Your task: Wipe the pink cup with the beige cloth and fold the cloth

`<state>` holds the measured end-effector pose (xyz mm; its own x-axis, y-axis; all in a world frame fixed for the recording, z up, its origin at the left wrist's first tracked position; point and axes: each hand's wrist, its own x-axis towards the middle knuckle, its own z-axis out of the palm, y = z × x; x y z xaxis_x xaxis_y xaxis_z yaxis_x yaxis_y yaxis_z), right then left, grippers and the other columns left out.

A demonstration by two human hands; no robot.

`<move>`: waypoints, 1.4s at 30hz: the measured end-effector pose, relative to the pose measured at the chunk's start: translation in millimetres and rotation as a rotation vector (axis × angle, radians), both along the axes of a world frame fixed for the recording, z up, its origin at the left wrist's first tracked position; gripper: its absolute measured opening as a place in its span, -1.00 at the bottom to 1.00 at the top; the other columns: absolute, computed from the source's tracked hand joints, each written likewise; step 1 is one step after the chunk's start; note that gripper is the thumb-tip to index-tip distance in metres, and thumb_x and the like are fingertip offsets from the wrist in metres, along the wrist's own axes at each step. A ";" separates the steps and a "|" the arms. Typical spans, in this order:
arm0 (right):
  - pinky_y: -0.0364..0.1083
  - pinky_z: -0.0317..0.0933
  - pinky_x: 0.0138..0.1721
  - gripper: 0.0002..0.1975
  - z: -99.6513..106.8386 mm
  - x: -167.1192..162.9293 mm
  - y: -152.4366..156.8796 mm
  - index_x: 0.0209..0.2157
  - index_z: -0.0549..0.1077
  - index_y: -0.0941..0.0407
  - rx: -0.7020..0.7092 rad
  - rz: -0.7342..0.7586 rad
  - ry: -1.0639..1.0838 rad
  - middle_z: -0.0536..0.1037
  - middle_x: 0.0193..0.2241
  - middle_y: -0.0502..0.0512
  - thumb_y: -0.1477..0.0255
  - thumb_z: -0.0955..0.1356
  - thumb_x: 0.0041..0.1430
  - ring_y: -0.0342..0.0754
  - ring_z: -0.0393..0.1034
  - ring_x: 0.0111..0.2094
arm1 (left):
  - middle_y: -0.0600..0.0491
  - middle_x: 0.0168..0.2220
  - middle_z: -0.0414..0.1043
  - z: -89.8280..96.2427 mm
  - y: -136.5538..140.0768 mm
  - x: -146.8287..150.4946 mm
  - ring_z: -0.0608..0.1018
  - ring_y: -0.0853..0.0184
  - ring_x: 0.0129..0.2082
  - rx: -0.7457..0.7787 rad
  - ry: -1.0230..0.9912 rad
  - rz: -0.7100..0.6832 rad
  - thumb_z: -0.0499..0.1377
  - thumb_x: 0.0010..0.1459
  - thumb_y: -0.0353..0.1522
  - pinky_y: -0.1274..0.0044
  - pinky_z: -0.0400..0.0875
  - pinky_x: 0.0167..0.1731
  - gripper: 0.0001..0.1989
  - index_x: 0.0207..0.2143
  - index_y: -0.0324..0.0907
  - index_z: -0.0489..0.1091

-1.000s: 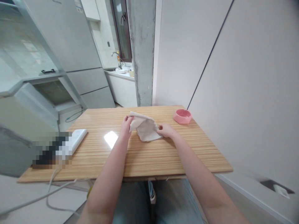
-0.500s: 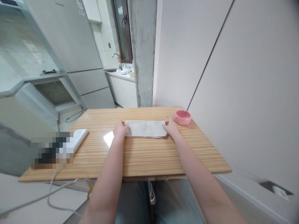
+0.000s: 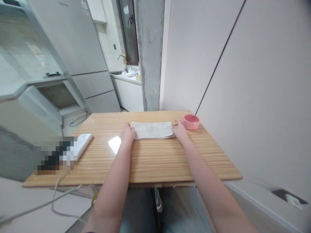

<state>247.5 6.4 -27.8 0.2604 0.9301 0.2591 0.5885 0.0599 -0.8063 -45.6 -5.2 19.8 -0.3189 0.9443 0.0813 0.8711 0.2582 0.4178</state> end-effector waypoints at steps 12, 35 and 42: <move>-0.17 0.14 -0.31 -0.59 5.6 -6.6 -10.6 -0.05 0.41 0.20 -0.173 0.144 -0.272 0.42 -0.45 -0.03 0.52 0.34 0.00 -0.14 0.29 -0.40 | -0.23 -0.16 0.51 -1.4 0.6 -6.5 0.54 0.08 -0.09 -0.071 0.034 -0.038 0.02 0.17 -0.30 0.42 0.36 -0.21 -0.77 -0.20 -0.23 0.36; 0.28 -0.20 0.23 -0.56 26.1 -25.0 -31.1 0.08 0.37 0.02 -0.295 0.231 -0.544 0.19 0.26 0.14 0.40 0.29 0.13 0.07 -0.01 0.28 | -0.07 -0.22 0.48 -7.0 8.1 1.9 0.54 0.24 -0.23 0.321 -0.442 -0.033 0.15 -0.07 -0.51 0.48 0.38 -0.25 -0.65 -0.16 -0.19 0.29; 0.38 -0.29 0.21 -0.55 19.1 -42.9 -32.6 0.11 0.34 -0.01 -0.215 0.375 -0.532 0.20 0.25 0.16 0.23 0.30 0.18 0.11 -0.01 0.28 | 0.04 -0.19 0.46 -7.0 -13.3 64.1 0.49 0.34 -0.15 0.769 -0.557 -0.386 0.14 0.03 -0.48 0.47 0.35 -0.08 -0.68 -0.11 -0.11 0.30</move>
